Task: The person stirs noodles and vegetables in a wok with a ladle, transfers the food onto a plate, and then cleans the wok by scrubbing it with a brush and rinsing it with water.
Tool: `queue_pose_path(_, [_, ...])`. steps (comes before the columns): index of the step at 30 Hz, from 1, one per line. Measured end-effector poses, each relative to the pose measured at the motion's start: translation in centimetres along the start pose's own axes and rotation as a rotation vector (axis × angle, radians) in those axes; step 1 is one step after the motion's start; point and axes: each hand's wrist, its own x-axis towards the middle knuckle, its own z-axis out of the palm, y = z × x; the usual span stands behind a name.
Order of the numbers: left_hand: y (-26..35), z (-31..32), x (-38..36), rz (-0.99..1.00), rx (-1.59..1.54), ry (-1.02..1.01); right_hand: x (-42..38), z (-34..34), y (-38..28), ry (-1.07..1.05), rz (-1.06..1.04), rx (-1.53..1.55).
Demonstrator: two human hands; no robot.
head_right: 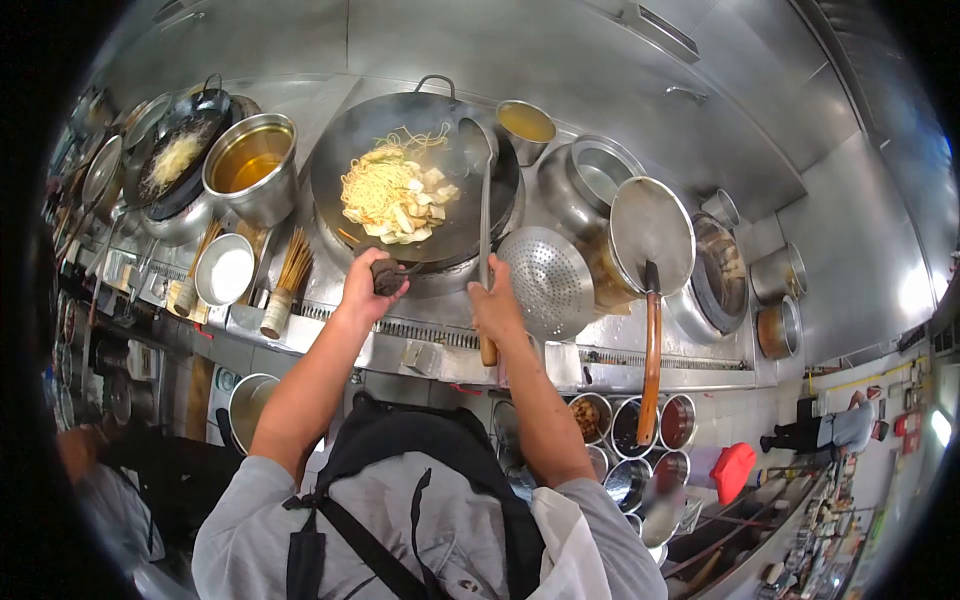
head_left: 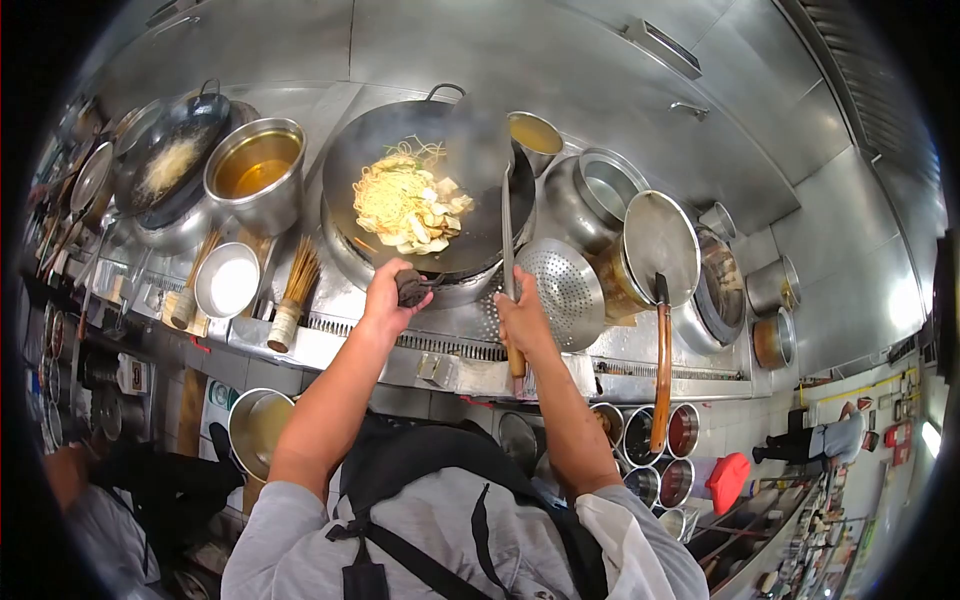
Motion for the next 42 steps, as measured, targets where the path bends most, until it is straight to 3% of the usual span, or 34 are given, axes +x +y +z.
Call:
queue_pose_path(4, [0.2,0.2,0.0,-0.01,-0.003,-0.008,-0.2,0.5,0.7,-0.211,0.022,0.06])
queue_pose_path(7, [0.3,0.4,-0.4,-0.008,0.007,0.001,1.5,-0.3,-1.3,-0.243,-0.029,-0.02])
queue_pose_path(9, [0.3,0.5,-0.4,-0.009,0.011,0.009,3.5,0.4,-2.0,-0.187,-0.106,-0.071])
queue_pose_path(11, [0.2,0.5,-0.4,-0.003,-0.01,-0.001,5.6,1.9,-2.5,0.032,-0.214,-0.177])
queue_pose_path(13, [0.2,0.1,-0.3,0.003,-0.021,-0.013,6.1,3.4,-2.7,0.055,-0.219,-0.185])
queue_pose_path(16, [0.1,0.4,-0.2,-0.006,-0.01,-0.006,4.8,4.3,-2.6,-0.287,-0.066,-0.133])
queue_pose_path(19, [0.3,0.2,-0.4,0.002,0.021,-0.012,4.1,2.8,-3.8,-0.427,-0.058,-0.095])
queue_pose_path(21, [0.2,0.3,-0.3,-0.002,0.017,-0.014,4.3,1.8,-4.4,-0.394,-0.055,-0.055])
queue_pose_path(24, [0.2,0.4,-0.5,0.008,0.011,-0.024,5.2,1.8,-4.2,-0.101,-0.134,-0.086])
queue_pose_path(27, [0.0,0.0,0.3,-0.001,-0.006,-0.029,6.1,2.9,-1.2,-0.009,-0.174,-0.085])
queue_pose_path(29, [0.2,0.5,-0.1,0.001,0.005,-0.013,5.5,3.0,-0.4,-0.01,-0.19,-0.145])
queue_pose_path(32, [0.2,0.5,-0.5,0.0,0.027,-0.007,3.6,1.8,-2.8,-0.34,0.0,0.032])
queue_pose_path(39, [0.4,0.5,-0.6,-0.003,0.009,-0.037,7.0,1.2,-4.6,-0.076,-0.172,-0.143])
queue_pose_path(42, [0.3,0.4,-0.3,-0.007,0.024,-0.033,6.6,2.4,-5.5,-0.187,-0.099,-0.171])
